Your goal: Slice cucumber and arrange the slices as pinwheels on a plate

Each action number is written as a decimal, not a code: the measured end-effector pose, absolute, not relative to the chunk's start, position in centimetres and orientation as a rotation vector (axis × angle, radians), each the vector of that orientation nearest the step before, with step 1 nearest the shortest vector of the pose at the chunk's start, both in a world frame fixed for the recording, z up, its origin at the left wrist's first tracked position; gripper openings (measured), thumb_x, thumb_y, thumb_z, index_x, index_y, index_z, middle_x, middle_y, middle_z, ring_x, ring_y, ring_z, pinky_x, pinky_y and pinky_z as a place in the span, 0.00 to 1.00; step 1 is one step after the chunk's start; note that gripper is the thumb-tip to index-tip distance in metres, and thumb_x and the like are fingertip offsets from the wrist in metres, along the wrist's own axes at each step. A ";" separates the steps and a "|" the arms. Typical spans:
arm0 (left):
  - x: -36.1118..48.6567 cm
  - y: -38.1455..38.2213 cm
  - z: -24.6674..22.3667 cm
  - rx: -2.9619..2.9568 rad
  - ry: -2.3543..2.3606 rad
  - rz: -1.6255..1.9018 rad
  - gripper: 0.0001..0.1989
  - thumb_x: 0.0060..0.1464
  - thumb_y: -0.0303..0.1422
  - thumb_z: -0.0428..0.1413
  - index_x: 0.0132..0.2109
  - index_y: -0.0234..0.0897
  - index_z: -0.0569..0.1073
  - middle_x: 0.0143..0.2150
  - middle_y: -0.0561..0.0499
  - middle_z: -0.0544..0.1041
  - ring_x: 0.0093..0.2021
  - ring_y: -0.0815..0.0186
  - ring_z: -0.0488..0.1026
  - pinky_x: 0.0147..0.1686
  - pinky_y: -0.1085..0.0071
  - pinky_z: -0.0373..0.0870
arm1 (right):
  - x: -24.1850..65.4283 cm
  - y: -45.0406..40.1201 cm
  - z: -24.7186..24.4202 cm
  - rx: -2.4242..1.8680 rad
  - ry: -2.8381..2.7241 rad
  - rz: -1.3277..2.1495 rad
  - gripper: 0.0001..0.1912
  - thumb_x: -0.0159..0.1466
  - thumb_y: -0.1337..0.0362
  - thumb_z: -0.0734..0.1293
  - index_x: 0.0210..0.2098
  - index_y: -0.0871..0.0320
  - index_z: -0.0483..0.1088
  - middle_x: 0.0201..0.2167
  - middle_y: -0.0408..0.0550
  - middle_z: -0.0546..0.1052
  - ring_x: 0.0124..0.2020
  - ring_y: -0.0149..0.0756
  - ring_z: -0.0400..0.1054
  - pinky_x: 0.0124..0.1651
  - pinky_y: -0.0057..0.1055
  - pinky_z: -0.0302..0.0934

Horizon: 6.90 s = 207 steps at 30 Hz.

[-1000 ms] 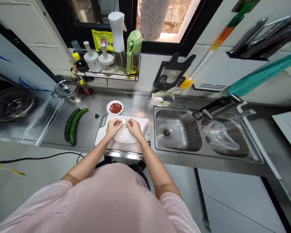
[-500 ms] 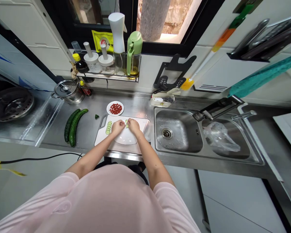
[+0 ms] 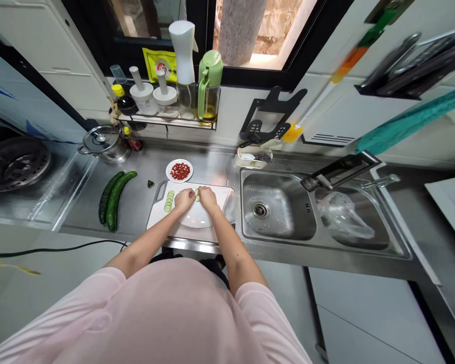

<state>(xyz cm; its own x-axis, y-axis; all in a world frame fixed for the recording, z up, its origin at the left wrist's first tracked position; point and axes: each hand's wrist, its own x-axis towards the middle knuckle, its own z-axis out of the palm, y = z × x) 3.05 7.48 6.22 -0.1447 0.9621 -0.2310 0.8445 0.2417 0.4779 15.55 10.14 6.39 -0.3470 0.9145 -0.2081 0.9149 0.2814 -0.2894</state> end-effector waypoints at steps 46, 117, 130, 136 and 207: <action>2.0 5.5 4.6 2.365 1.717 0.147 0.19 0.59 0.29 0.44 0.56 0.45 0.67 0.49 0.45 0.66 0.47 0.61 0.62 0.41 0.68 0.64 | 16.7 8.8 4.0 1.894 2.585 -0.241 0.14 0.68 0.62 0.54 0.45 0.58 0.67 0.44 0.55 0.67 0.45 0.41 0.55 0.44 0.32 0.51; 1.9 6.1 5.5 2.213 1.726 0.140 0.16 0.61 0.33 0.42 0.51 0.46 0.71 0.49 0.47 0.67 0.46 0.61 0.64 0.38 0.70 0.60 | 17.1 7.5 4.3 1.876 2.619 -0.278 0.16 0.67 0.65 0.54 0.48 0.52 0.69 0.44 0.52 0.67 0.45 0.40 0.55 0.43 0.30 0.51; 1.9 5.9 5.2 2.267 1.723 0.167 0.16 0.61 0.33 0.43 0.52 0.48 0.70 0.50 0.47 0.66 0.46 0.61 0.64 0.39 0.70 0.63 | 16.7 6.7 4.2 1.961 2.656 -0.318 0.16 0.67 0.63 0.54 0.49 0.56 0.68 0.43 0.53 0.66 0.45 0.41 0.55 0.46 0.32 0.49; 1.8 6.0 5.1 2.280 1.684 0.177 0.18 0.61 0.31 0.43 0.54 0.50 0.69 0.60 0.50 0.62 0.49 0.60 0.64 0.42 0.68 0.64 | 16.3 6.0 3.7 2.014 2.655 -0.262 0.16 0.68 0.62 0.54 0.45 0.57 0.70 0.41 0.52 0.66 0.44 0.40 0.54 0.45 0.32 0.48; -4.3 -1.4 6.5 1.539 2.252 0.660 0.14 0.54 0.33 0.49 0.48 0.42 0.71 0.41 0.50 0.74 0.43 0.63 0.70 0.42 0.70 0.62 | 18.4 -0.4 5.1 2.325 2.914 -0.616 0.14 0.65 0.64 0.56 0.43 0.57 0.71 0.37 0.51 0.68 0.41 0.40 0.60 0.46 0.35 0.54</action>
